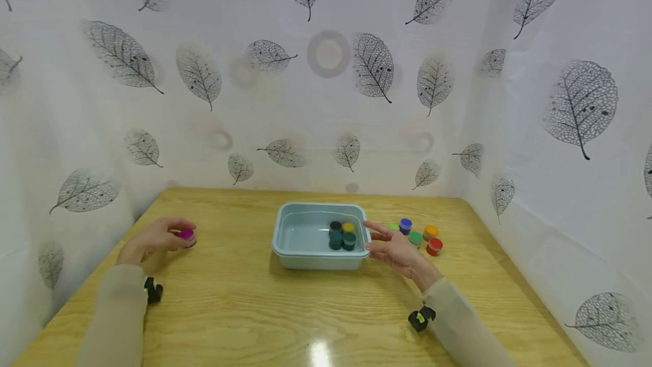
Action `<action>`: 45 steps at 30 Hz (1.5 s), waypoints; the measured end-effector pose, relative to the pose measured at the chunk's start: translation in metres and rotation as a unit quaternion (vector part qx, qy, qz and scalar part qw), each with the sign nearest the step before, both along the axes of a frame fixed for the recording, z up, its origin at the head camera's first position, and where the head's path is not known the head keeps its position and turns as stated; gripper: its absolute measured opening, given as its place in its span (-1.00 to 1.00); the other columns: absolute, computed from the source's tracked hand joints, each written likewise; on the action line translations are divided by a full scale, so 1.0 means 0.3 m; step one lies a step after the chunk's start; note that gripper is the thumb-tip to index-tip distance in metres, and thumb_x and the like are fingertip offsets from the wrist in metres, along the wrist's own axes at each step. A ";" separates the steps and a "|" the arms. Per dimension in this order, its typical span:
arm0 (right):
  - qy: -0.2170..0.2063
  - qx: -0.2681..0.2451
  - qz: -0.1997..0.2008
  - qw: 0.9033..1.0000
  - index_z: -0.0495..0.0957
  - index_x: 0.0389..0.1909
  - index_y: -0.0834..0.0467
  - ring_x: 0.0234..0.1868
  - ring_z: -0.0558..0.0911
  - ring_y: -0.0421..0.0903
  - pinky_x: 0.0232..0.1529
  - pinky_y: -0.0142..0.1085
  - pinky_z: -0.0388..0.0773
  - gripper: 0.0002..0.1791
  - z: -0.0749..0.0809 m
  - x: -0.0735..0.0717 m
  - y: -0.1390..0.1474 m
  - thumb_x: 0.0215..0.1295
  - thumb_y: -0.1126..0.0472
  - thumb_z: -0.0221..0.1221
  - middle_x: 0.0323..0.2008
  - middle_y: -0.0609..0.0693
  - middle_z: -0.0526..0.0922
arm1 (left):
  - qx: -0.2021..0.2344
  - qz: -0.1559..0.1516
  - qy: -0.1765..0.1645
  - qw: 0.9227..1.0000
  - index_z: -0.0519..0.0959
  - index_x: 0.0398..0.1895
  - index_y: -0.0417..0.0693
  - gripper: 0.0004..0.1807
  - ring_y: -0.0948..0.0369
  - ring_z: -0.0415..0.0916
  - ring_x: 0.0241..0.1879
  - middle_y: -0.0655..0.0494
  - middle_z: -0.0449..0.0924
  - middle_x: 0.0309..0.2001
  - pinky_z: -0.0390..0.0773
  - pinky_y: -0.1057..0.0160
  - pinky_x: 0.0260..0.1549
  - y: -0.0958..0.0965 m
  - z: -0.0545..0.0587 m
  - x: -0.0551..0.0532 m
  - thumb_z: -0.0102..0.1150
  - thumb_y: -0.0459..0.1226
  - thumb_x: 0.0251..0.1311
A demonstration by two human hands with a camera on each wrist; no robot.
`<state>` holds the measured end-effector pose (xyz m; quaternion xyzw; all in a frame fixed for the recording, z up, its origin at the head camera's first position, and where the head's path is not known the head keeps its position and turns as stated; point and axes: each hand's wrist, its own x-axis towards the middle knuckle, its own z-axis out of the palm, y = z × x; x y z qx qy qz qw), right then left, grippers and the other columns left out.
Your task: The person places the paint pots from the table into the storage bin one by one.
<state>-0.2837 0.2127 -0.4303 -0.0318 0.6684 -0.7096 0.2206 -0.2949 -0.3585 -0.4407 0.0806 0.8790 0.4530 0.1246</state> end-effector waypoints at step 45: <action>0.009 0.019 -0.010 1.000 0.21 0.48 0.06 -0.05 0.53 -0.10 -0.07 -0.36 0.65 -0.28 -0.007 -0.010 -0.001 0.33 0.37 0.20 0.34 0.31 0.17 | 0.088 0.026 0.086 0.992 0.48 0.21 -0.27 -0.33 0.00 0.66 -0.04 -0.14 0.64 0.05 0.61 0.35 0.01 0.245 0.057 -0.061 0.35 -0.02 0.16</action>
